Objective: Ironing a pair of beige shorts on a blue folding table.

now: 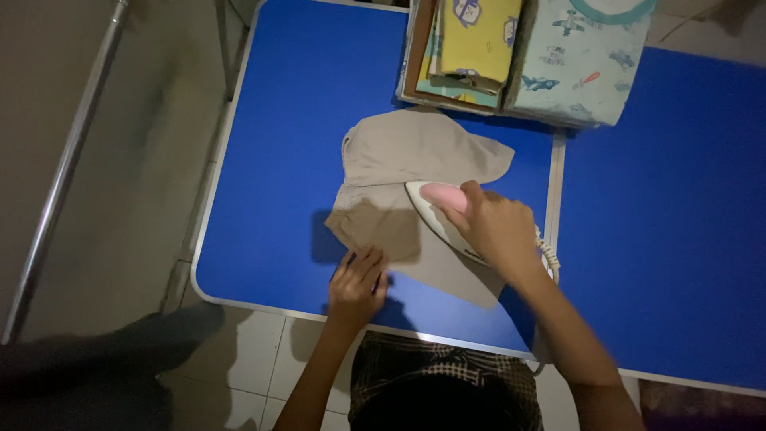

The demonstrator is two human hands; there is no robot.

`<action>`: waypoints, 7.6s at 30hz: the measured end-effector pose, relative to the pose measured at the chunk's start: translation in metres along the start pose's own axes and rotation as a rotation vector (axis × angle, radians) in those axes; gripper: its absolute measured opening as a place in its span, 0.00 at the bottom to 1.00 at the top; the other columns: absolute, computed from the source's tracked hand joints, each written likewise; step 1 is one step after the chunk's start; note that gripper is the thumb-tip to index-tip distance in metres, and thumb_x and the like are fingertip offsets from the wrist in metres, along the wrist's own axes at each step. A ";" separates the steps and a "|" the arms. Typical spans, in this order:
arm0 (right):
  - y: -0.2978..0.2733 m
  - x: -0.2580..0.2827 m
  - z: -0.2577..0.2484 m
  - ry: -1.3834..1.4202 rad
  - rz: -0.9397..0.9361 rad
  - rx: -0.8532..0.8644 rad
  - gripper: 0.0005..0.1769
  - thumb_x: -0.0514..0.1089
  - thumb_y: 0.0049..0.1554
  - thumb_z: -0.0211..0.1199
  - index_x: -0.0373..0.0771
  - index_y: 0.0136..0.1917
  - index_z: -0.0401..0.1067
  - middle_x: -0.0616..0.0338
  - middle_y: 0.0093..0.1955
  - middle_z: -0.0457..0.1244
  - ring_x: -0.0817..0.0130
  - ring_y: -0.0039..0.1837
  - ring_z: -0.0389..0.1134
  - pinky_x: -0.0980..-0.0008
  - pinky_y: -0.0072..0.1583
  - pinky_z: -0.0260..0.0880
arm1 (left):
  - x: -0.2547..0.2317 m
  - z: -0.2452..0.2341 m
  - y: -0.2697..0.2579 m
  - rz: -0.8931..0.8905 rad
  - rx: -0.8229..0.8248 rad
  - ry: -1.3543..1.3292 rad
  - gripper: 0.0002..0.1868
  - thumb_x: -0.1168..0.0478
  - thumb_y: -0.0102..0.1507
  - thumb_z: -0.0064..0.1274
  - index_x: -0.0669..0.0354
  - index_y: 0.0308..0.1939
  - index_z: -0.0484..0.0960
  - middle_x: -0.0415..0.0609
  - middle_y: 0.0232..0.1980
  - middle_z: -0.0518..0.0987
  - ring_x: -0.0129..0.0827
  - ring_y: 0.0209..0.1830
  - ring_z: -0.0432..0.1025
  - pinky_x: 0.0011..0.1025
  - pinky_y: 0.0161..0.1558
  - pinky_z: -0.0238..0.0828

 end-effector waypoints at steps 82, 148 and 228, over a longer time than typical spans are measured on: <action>-0.002 0.080 0.011 0.229 -0.231 0.123 0.19 0.57 0.55 0.68 0.40 0.49 0.76 0.45 0.34 0.69 0.47 0.35 0.71 0.53 0.38 0.70 | 0.009 -0.012 -0.024 -0.127 -0.119 0.170 0.10 0.59 0.59 0.65 0.57 0.41 0.83 0.49 0.48 0.84 0.37 0.41 0.78 0.36 0.35 0.67; -0.112 -0.011 0.002 0.169 -0.433 0.430 0.31 0.73 0.50 0.65 0.43 0.45 0.80 0.52 0.29 0.69 0.53 0.30 0.71 0.55 0.34 0.68 | 0.071 0.053 0.057 -0.186 0.161 0.204 0.32 0.51 0.67 0.51 0.65 0.72 0.68 0.61 0.75 0.67 0.51 0.77 0.56 0.61 0.71 0.46; -0.069 -0.038 0.022 -0.012 -0.462 0.325 0.36 0.77 0.49 0.59 0.44 0.46 0.80 0.53 0.38 0.72 0.58 0.30 0.72 0.57 0.33 0.71 | 0.040 0.052 0.038 -0.584 -0.086 0.014 0.30 0.48 0.62 0.62 0.69 0.57 0.74 0.64 0.49 0.75 0.59 0.50 0.70 0.49 0.52 0.68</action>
Point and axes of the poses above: each hand's wrist, its own y-axis towards the middle knuckle, its own z-axis out of the palm, x = y × z, the point moved 10 cm from there along y, towards the middle knuckle
